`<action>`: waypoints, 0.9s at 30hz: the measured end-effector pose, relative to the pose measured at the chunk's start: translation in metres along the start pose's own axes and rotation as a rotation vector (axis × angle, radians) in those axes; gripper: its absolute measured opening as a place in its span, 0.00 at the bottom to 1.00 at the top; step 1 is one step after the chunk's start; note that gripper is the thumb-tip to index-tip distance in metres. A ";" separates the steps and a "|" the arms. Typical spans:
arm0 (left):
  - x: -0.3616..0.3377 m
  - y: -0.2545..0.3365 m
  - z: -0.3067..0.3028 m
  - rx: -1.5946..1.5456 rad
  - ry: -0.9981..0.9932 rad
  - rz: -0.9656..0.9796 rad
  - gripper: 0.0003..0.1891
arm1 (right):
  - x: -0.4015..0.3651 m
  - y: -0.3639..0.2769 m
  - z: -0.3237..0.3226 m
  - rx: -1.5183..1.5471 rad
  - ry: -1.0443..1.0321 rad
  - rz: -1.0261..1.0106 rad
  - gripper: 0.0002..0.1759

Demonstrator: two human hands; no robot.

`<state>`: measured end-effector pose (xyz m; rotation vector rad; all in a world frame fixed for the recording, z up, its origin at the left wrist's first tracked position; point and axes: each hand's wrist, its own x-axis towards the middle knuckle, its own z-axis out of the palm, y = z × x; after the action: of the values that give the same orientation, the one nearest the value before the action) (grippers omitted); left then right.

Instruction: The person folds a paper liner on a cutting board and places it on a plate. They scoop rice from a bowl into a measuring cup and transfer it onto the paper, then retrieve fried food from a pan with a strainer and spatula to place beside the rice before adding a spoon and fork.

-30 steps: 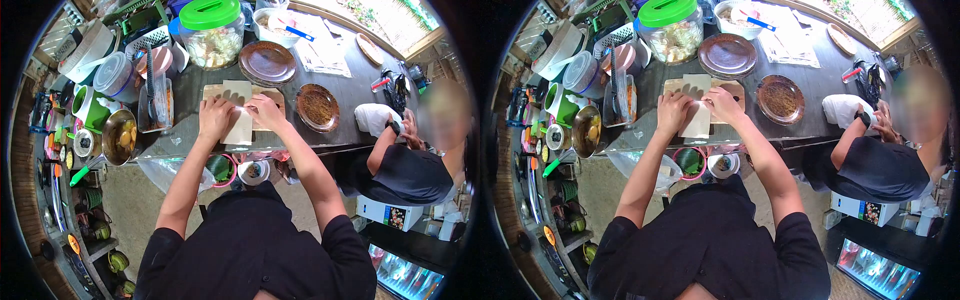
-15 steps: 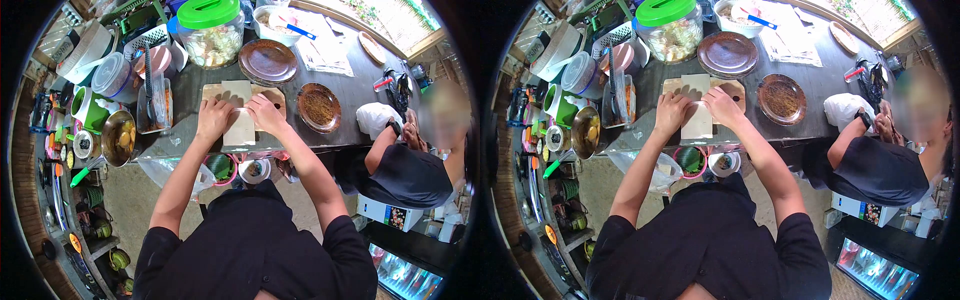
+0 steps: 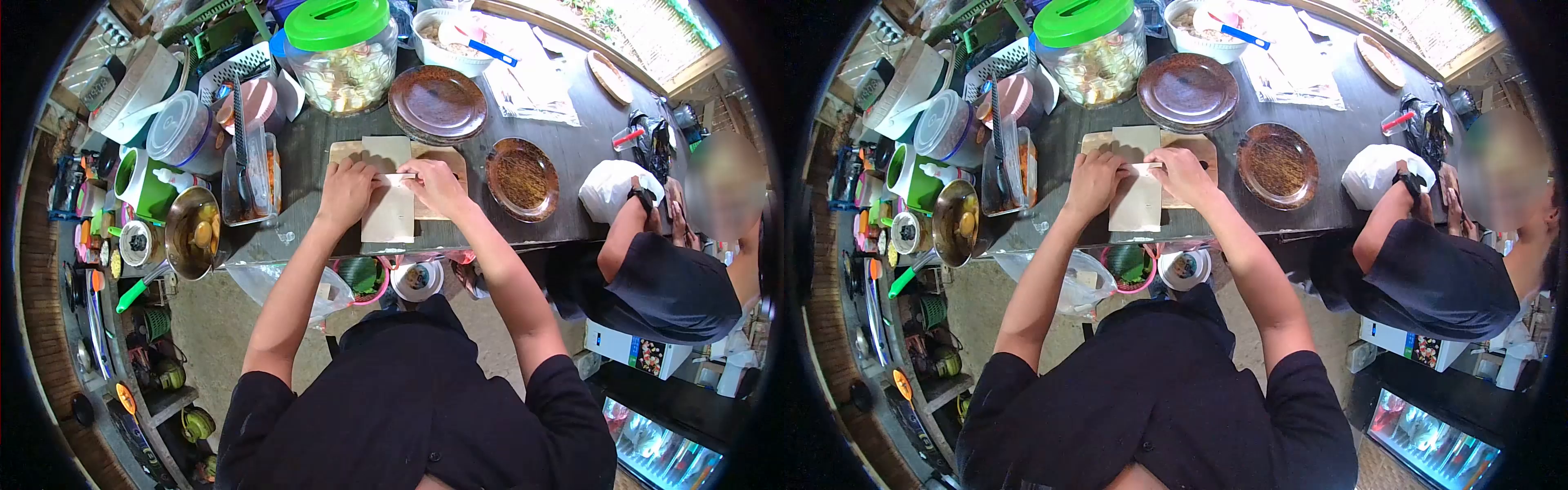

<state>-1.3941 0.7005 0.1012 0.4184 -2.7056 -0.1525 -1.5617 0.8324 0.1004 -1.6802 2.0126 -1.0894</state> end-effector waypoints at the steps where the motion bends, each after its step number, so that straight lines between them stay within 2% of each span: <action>1: 0.002 -0.001 -0.002 -0.010 -0.051 -0.052 0.09 | 0.002 -0.003 -0.001 0.001 0.001 0.000 0.11; 3: 0.008 -0.002 -0.008 -0.020 -0.104 -0.105 0.10 | 0.005 -0.006 -0.002 0.021 -0.012 0.145 0.14; 5: 0.020 -0.008 -0.017 -0.157 -0.297 -0.359 0.17 | 0.006 -0.006 -0.002 0.001 -0.026 0.192 0.17; 6: 0.023 -0.011 -0.017 -0.154 -0.256 -0.420 0.24 | 0.006 -0.006 -0.002 -0.020 -0.040 0.239 0.20; 7: 0.025 -0.014 -0.017 -0.153 -0.254 -0.420 0.24 | 0.003 -0.007 0.000 -0.020 -0.039 0.237 0.20; 9: 0.028 -0.017 -0.016 -0.161 -0.292 -0.456 0.27 | -0.009 -0.009 0.005 -0.318 0.138 -0.009 0.21; 10: 0.029 -0.017 -0.016 -0.161 -0.291 -0.456 0.27 | -0.014 -0.013 0.012 -0.319 0.138 -0.010 0.21; 12: 0.030 -0.017 -0.016 -0.168 -0.322 -0.476 0.28 | -0.027 -0.025 0.029 -0.611 0.026 -0.282 0.24; 13: 0.028 -0.016 -0.015 -0.170 -0.327 -0.475 0.28 | -0.036 -0.032 0.029 -0.609 0.023 -0.277 0.24; 15: 0.025 -0.016 -0.014 -0.171 -0.289 -0.477 0.28 | -0.045 -0.043 0.025 -0.491 0.064 -0.143 0.26; 16: 0.022 -0.016 -0.014 -0.170 -0.291 -0.482 0.28 | -0.047 -0.041 0.020 -0.540 0.008 -0.121 0.29; 21: 0.013 -0.011 -0.011 -0.193 -0.170 -0.437 0.22 | -0.056 -0.036 0.009 -0.602 0.025 -0.109 0.27; 23: 0.010 -0.008 -0.012 -0.166 -0.132 -0.416 0.20 | -0.053 -0.038 0.002 -0.703 -0.011 0.000 0.27; 25: 0.006 -0.006 -0.011 -0.145 -0.092 -0.392 0.18 | -0.048 -0.026 0.002 -0.699 0.053 -0.015 0.25; 27: 0.008 -0.006 -0.011 -0.131 -0.075 -0.345 0.18 | -0.036 -0.016 -0.002 -0.465 0.090 -0.064 0.25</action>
<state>-1.3949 0.6923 0.1130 0.8509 -2.6528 -0.4455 -1.5416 0.8659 0.1048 -1.9505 2.4253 -0.7631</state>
